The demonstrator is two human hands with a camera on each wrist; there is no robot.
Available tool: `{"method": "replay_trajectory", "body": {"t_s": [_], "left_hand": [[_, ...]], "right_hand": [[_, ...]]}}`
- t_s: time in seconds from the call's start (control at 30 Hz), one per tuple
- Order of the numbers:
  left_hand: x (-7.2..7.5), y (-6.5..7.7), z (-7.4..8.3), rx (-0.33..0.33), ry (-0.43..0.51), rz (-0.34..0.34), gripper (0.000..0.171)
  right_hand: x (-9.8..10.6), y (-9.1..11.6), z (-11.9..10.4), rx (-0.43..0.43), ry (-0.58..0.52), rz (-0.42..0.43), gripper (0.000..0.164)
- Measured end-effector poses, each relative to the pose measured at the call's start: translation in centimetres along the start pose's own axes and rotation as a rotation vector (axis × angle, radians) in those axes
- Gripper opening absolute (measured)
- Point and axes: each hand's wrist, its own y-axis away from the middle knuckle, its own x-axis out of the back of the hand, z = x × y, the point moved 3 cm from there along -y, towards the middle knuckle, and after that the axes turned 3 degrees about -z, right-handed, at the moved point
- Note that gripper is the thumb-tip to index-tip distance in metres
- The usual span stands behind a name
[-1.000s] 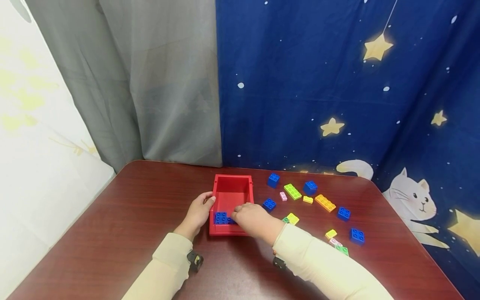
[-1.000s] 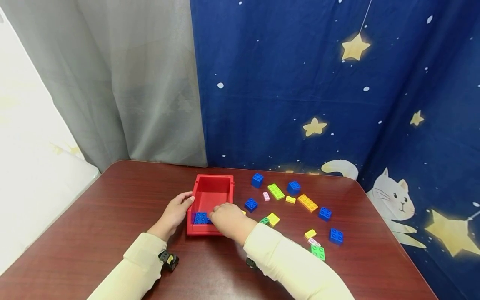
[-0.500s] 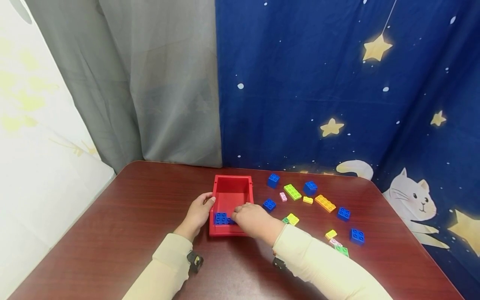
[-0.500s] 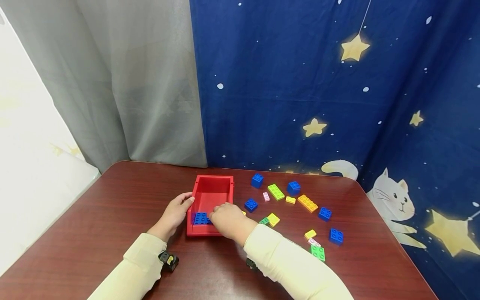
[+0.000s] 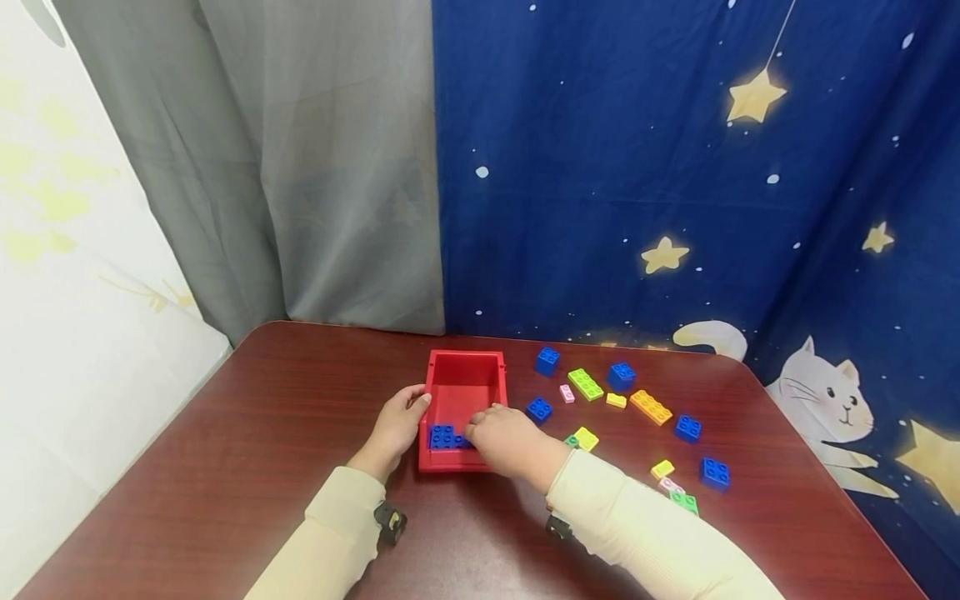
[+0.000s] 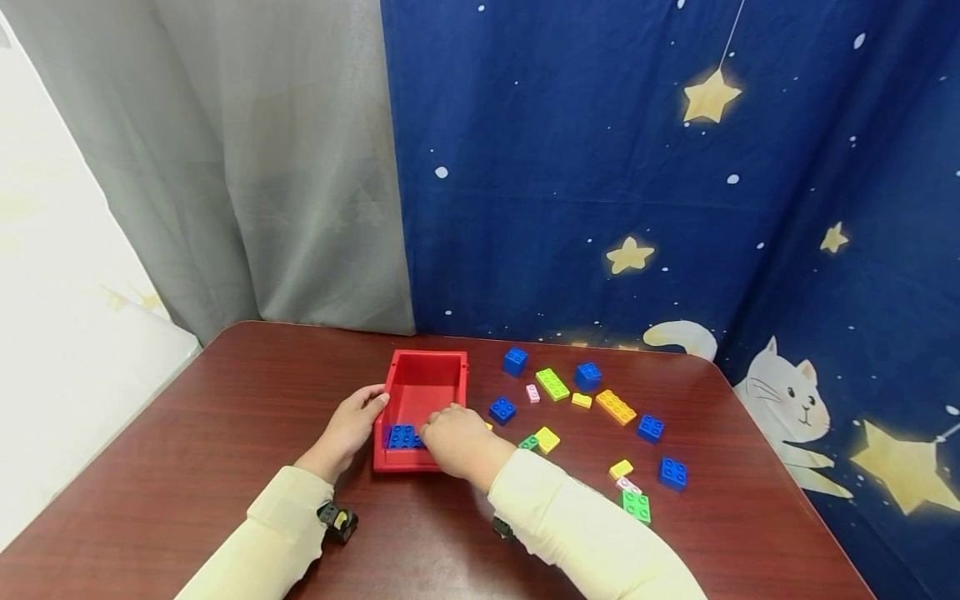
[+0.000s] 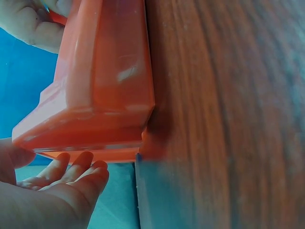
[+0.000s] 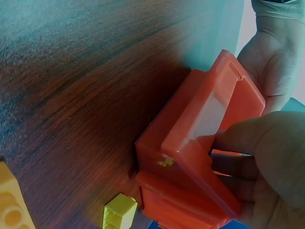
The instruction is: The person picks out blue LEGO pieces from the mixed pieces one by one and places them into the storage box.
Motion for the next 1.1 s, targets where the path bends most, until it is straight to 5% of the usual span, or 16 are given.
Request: {"method": "replay_trajectory", "body": {"t_s": [0.5,0.8,1.1], "left_hand": [[-0.1,0.0,0.0,0.003,-0.013,0.004,0.044],[0.0,0.1,-0.1,0.023,-0.011,-0.007,0.045],[0.0,0.1,-0.1,0.018,-0.006,-0.007,0.045]], "right_hand": [[0.2,0.6,0.2,0.008,-0.040,0.106,0.029],[0.2,1.0,0.3,0.014,-0.085,0.131,0.032],[0.7,2.4,0.8,0.041,-0.103,0.253,0.041]]}}
